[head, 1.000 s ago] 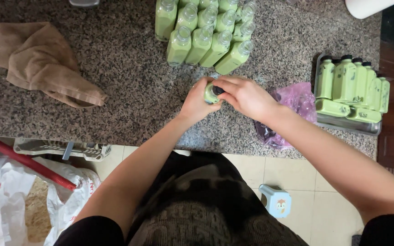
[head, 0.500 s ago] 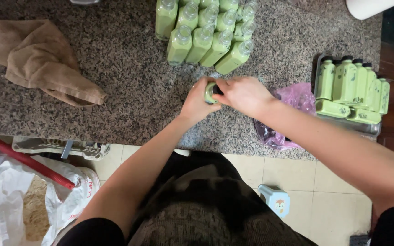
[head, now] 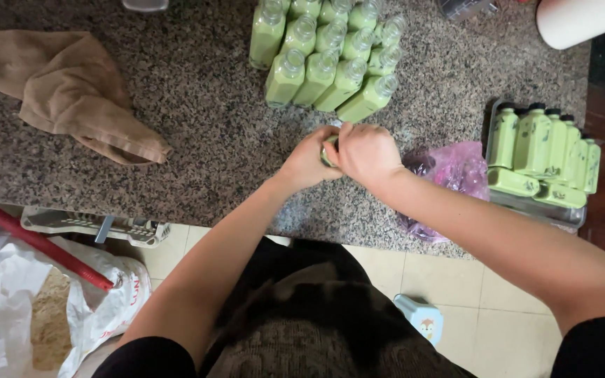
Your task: Tightening caps on plastic bottles filled with green liquid and placing them onto a metal tray.
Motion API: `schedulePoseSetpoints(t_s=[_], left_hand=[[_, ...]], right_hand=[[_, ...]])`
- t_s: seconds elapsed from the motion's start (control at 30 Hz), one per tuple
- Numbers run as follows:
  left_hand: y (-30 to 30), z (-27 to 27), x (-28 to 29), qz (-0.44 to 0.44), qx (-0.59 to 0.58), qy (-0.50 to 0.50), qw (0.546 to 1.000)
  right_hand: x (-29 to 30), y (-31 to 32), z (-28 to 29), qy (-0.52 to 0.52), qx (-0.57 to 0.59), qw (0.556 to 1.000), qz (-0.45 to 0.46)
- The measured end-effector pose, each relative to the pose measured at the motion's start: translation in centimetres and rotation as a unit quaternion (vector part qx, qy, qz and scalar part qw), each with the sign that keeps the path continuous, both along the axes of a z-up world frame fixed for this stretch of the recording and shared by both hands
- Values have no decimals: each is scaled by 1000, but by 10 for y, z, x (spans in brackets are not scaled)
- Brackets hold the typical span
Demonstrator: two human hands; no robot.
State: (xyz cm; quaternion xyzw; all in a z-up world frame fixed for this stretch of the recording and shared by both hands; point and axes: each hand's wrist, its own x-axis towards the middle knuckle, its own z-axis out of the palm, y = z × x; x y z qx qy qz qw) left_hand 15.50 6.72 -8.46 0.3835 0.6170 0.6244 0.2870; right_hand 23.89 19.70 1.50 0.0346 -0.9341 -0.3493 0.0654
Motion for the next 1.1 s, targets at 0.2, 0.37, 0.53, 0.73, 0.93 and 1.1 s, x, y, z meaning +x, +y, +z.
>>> schedulePoseSetpoints(t_s=[0.2,0.37,0.53,0.73,0.93,1.1], left_hand=[[-8,22,9,42,-15,-39,998],[-15,6,7,39,-53,-24,998],[-28,38,4,-27,-80,24,996],[-24,107,40,-128,33,-20,991],[-22,191,46,-324,138,-169,921],[-21,230,34,-305,119,-113,938]], right_hand=[[-2,-18,26,-40,-37,995,-81],[-2,-22,28,-34,-108,986,-119],[11,-15,69,-56,-194,976,-88],[28,33,158,-115,-299,936,145],[31,39,246,-175,-356,873,284],[40,45,262,-161,-362,884,248]])
